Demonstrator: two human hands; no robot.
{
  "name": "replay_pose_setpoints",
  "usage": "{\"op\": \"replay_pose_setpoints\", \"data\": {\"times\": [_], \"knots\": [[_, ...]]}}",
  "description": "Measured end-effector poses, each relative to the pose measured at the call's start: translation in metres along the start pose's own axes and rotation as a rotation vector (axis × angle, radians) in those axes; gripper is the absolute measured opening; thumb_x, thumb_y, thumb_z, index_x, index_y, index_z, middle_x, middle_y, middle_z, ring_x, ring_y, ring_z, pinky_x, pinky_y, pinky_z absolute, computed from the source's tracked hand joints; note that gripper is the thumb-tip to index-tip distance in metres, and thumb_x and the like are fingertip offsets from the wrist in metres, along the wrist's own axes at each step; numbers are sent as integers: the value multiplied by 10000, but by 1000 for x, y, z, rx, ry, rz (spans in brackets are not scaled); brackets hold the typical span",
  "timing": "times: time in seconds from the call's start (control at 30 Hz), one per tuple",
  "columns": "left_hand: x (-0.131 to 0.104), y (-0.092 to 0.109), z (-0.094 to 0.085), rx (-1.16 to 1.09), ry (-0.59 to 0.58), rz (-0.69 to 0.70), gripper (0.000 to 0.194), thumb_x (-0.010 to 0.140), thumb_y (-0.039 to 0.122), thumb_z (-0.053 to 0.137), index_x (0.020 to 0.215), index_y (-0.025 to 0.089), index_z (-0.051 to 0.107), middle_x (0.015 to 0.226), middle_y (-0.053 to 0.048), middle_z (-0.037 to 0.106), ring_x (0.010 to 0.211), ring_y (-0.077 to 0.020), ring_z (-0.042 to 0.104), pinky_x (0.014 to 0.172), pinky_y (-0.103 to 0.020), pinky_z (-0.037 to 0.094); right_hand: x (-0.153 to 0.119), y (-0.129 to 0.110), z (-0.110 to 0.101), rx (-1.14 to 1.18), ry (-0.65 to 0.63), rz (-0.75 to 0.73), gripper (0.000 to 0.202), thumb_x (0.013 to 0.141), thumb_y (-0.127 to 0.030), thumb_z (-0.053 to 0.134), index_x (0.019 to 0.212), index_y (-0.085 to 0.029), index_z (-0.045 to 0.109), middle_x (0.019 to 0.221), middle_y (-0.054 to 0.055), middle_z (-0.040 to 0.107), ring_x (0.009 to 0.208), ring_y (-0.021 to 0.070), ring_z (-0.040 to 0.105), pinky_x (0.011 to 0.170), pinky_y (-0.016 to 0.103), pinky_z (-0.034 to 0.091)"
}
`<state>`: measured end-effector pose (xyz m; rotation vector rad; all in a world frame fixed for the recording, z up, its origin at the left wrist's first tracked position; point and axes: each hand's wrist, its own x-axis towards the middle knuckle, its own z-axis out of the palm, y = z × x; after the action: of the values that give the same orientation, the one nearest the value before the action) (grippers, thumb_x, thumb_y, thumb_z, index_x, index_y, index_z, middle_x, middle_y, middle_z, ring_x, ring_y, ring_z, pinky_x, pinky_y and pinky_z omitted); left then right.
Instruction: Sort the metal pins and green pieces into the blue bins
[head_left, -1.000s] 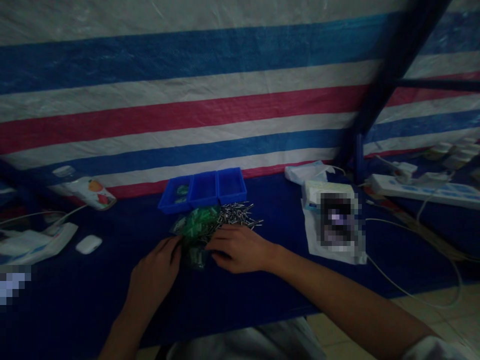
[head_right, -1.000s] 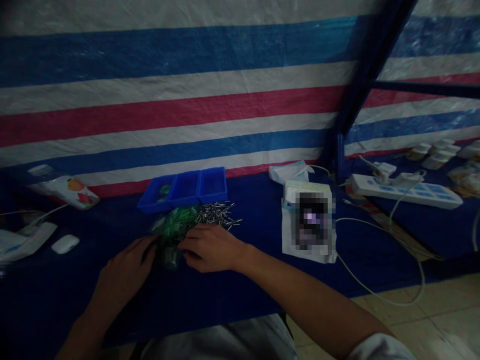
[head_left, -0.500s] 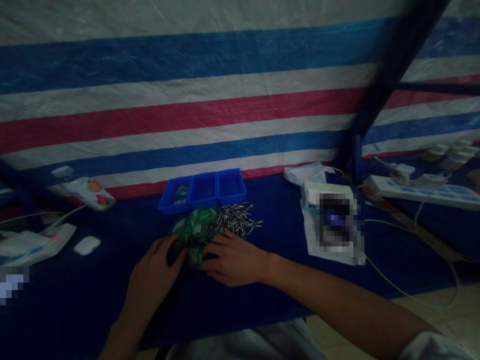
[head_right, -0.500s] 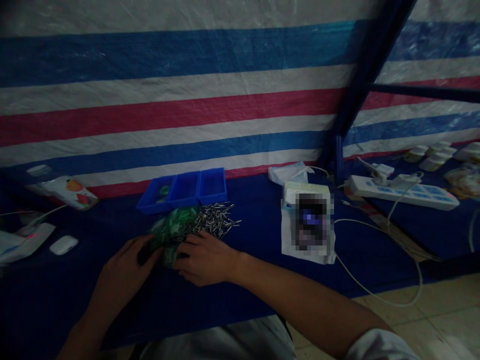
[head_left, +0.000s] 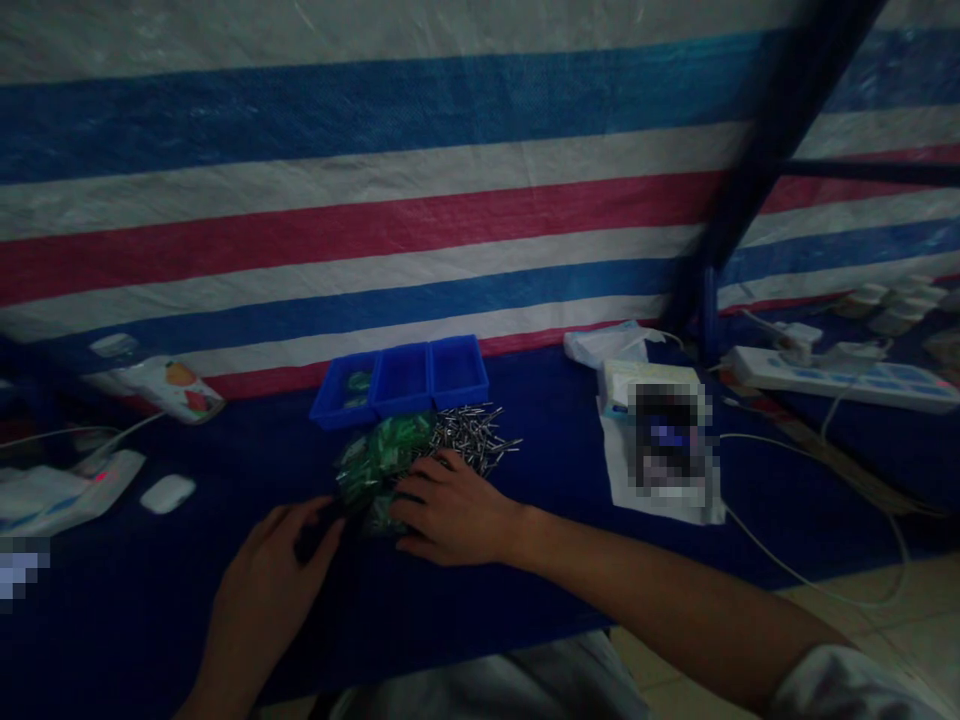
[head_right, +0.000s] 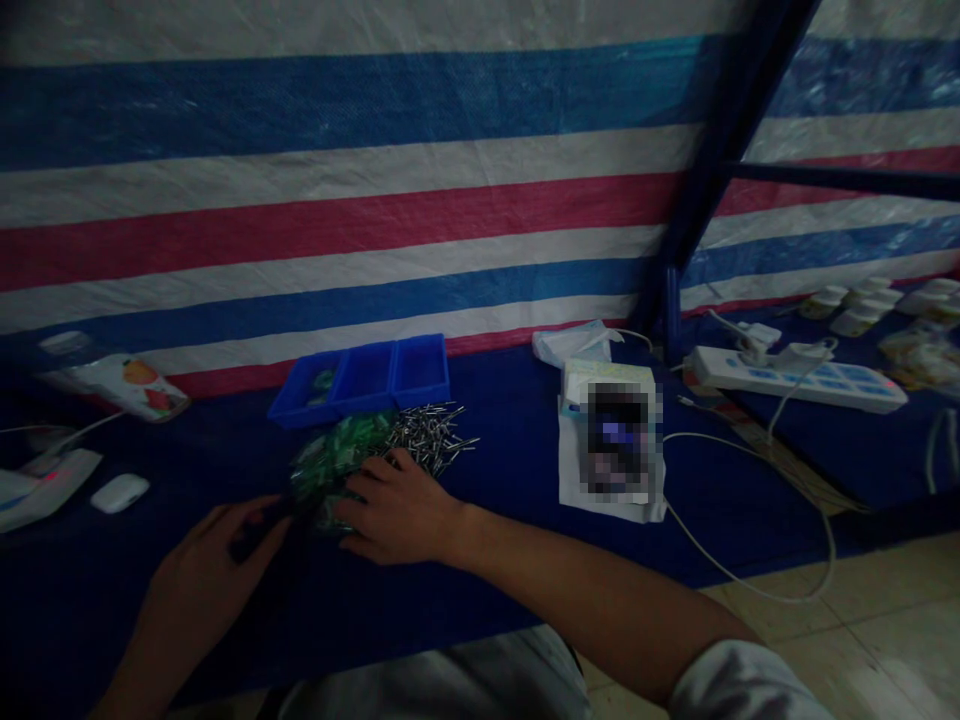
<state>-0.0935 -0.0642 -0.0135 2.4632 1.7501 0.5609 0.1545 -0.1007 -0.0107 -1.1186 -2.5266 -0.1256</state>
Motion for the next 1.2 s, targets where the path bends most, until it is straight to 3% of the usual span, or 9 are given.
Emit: {"op": "replay_pose_setpoints", "data": {"times": [0.2, 0.53, 0.7, 1.03, 1.2], "knots": [[0, 3, 9, -58, -88, -36, 379, 869, 471, 459, 1065, 208, 649, 1088, -78, 665, 982, -268, 628, 913, -423, 484, 3, -2, -1, -27, -2, -22, 229, 936, -359, 475, 1044, -195, 593, 991, 58, 667, 1039, 241, 493, 955, 467, 300], [2, 0, 9, -200, -30, -50, 381, 831, 518, 508, 1012, 225, 673, 1010, -67, 694, 867, -246, 659, 808, -375, 518, 3, 0, -1, -56, 10, -64, 210, 915, -339, 486, 1005, -192, 607, 940, 60, 685, 1064, 251, 487, 1024, 503, 259], [3, 3, 10, -220, -29, -42, 381, 828, 521, 508, 1001, 230, 681, 1021, -57, 696, 949, -258, 650, 889, -397, 500, 3, 0, 1, -38, 25, -64, 287, 927, -446, 482, 999, -199, 610, 1008, 69, 671, 1169, 283, 431, 1025, 519, 264], [0, 2, 11, -245, 27, -14, 371, 840, 515, 514, 1007, 226, 678, 1044, -67, 682, 1005, -267, 619, 945, -421, 473, 3, 3, 1, -22, 59, -50, 211, 916, -354, 496, 1025, -211, 607, 1057, 64, 663, 1203, 283, 396, 1050, 510, 240], [1, 6, 8, -261, 47, 5, 383, 852, 527, 500, 1018, 232, 679, 1081, -66, 660, 1037, -262, 610, 964, -418, 470, 3, 4, 2, -36, 91, -82, 221, 909, -333, 499, 1062, -218, 608, 985, 50, 667, 1134, 264, 439, 1059, 523, 226]]}}
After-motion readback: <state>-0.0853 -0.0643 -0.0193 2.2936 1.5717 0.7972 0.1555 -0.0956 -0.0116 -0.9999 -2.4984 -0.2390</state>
